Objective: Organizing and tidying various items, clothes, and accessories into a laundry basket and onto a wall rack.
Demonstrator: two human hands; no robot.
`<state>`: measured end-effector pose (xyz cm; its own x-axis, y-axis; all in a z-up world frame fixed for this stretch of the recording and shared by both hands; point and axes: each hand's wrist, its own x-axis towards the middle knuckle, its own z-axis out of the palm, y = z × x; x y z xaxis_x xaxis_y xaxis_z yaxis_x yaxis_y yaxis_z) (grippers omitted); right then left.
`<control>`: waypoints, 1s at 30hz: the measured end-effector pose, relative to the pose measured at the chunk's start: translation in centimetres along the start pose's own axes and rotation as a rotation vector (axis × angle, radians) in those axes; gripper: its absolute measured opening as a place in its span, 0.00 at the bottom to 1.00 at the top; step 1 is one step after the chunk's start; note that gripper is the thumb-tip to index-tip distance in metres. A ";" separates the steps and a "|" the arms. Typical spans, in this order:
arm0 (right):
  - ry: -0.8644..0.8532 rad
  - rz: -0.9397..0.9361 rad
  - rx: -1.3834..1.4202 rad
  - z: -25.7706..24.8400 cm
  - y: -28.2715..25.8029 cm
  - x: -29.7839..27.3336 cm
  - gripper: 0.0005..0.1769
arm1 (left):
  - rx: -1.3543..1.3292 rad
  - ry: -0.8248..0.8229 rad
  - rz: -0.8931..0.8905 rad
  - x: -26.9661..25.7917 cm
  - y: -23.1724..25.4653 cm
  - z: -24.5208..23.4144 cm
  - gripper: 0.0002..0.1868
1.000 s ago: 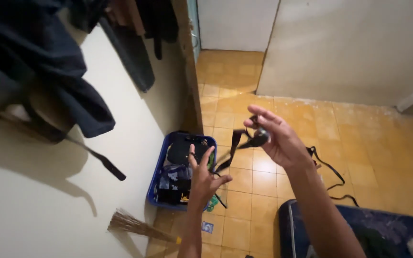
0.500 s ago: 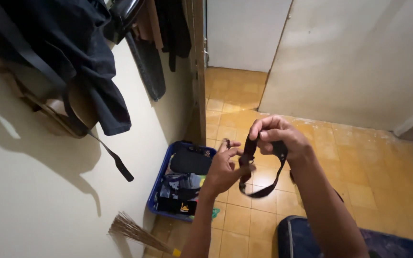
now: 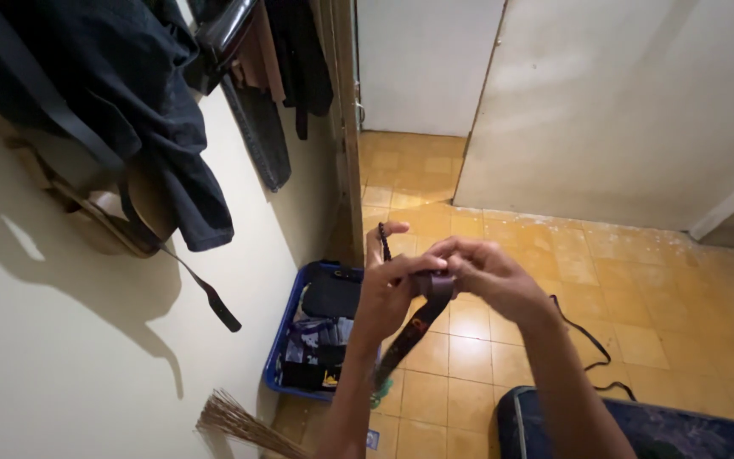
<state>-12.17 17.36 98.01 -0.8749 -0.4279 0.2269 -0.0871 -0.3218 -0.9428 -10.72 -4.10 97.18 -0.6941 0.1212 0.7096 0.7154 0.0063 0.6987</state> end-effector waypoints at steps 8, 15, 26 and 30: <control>-0.011 -0.039 0.101 1.8 1.5 2.0 0.09 | 0.138 0.084 -0.086 -0.4 0.6 -1.1 0.21; 0.116 -0.331 0.338 2.3 0.4 6.4 0.15 | 0.168 0.223 -0.438 0.9 0.5 -2.2 0.08; -0.030 -0.450 0.529 -2.9 -4.0 19.4 0.17 | 0.260 -0.195 -0.580 0.1 -11.0 -6.2 0.12; -0.070 -0.495 0.565 -8.2 -5.6 24.9 0.17 | 0.644 0.008 -0.535 -2.7 -16.3 -9.1 0.15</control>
<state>-37.38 15.39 106.92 -0.7629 -0.1673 0.6245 -0.1881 -0.8667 -0.4619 -21.23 -13.59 84.75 -0.9519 -0.0666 0.2990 0.1932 0.6269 0.7548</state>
